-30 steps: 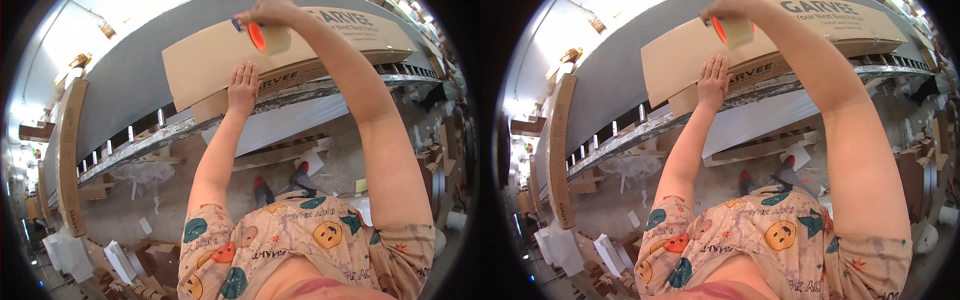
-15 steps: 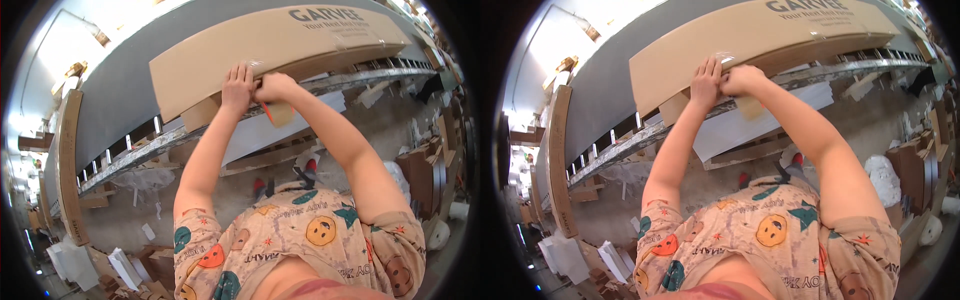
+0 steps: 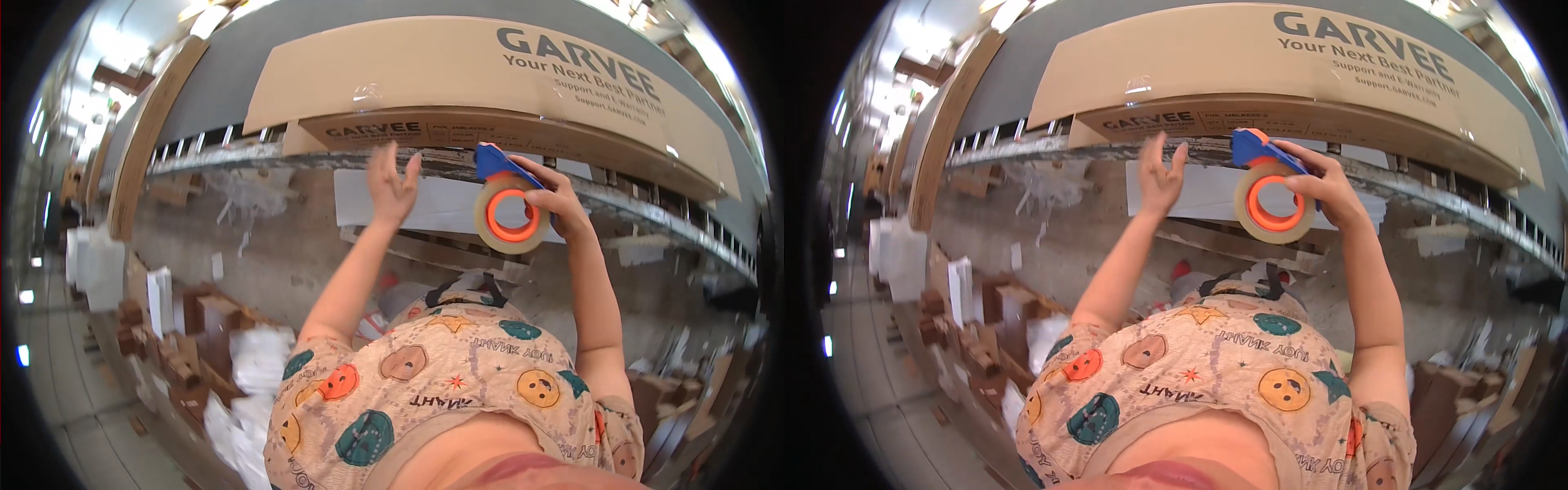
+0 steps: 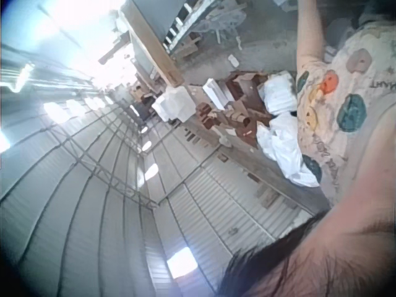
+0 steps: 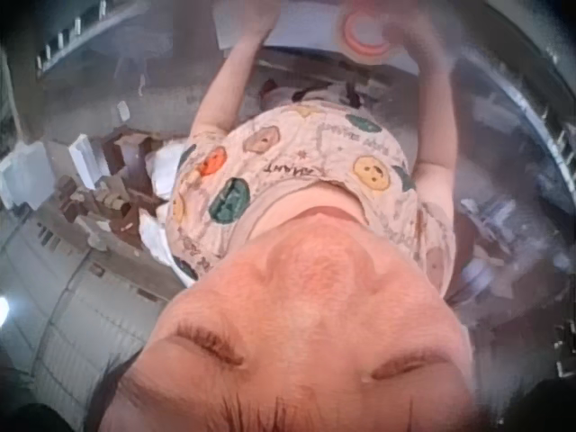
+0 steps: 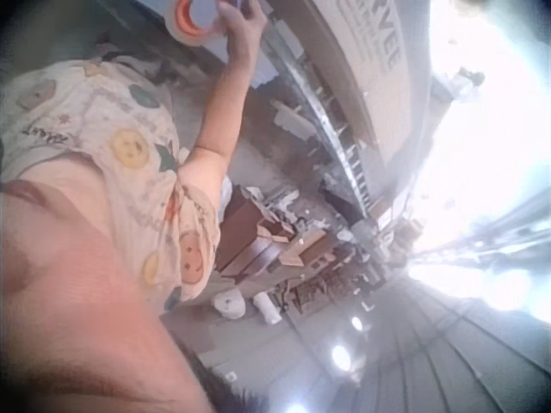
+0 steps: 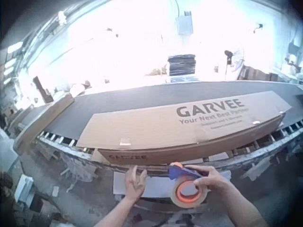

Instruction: The person packs items by placing foam padding inside cardboard boxes, folding the box flaps closed, and sealing the boxes with packing tape using a tape dispenser.

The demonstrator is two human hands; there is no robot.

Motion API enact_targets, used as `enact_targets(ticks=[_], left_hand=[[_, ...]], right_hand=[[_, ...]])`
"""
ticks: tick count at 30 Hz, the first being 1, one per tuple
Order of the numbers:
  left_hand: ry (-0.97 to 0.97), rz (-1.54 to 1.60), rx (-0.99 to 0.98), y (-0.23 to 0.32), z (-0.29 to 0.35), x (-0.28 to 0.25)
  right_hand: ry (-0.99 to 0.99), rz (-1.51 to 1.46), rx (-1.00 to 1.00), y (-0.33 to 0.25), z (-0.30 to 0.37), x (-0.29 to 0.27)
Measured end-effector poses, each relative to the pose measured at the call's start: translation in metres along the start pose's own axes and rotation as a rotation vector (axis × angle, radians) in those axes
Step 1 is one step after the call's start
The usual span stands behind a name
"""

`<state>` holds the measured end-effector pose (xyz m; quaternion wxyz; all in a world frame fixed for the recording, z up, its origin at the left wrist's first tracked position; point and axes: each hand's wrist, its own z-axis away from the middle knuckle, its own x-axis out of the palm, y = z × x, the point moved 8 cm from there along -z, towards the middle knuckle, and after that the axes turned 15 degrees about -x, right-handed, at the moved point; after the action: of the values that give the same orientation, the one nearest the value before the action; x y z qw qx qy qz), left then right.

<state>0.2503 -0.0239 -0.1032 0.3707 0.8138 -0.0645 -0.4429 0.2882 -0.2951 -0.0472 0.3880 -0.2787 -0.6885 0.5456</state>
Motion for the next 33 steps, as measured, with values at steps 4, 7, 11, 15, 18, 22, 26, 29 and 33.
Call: enact_targets(ticks=[4,7,11,15,18,22,26,29,33], left_hand=[[-0.656,0.757,-0.769,0.060,0.077,0.009],[-0.819,1.086,-0.888,0.102,0.090,0.002],[-0.816,1.291,-0.957,0.094,0.091,0.002],[-0.784,1.618,-0.984,0.083,0.074,0.000],[-0.640,1.652,-0.988,0.069,0.053,-0.017],[-0.596,1.234,-0.921,0.043,0.047,-0.024],[-0.871,1.313,-0.930,0.054,0.065,-0.006],[-0.883,1.628,-0.836,0.055,0.052,-0.007],[-0.883,1.824,-0.983,0.052,0.045,-0.002]], right_hand=[[-0.130,0.079,-0.051,-0.026,0.013,-0.015],[-0.362,0.695,-0.441,-0.057,0.023,0.007],[-0.410,0.953,-0.657,-0.062,0.036,0.032],[-0.349,0.893,-0.698,-0.056,0.037,0.039],[-0.347,0.912,-0.690,-0.056,0.032,0.043],[-0.398,0.974,-0.631,-0.046,0.018,0.054],[-0.409,1.027,-0.643,-0.045,0.006,0.068],[-0.403,1.017,-0.671,-0.048,-0.005,0.076],[-0.402,1.017,-0.691,-0.036,-0.011,0.079]])
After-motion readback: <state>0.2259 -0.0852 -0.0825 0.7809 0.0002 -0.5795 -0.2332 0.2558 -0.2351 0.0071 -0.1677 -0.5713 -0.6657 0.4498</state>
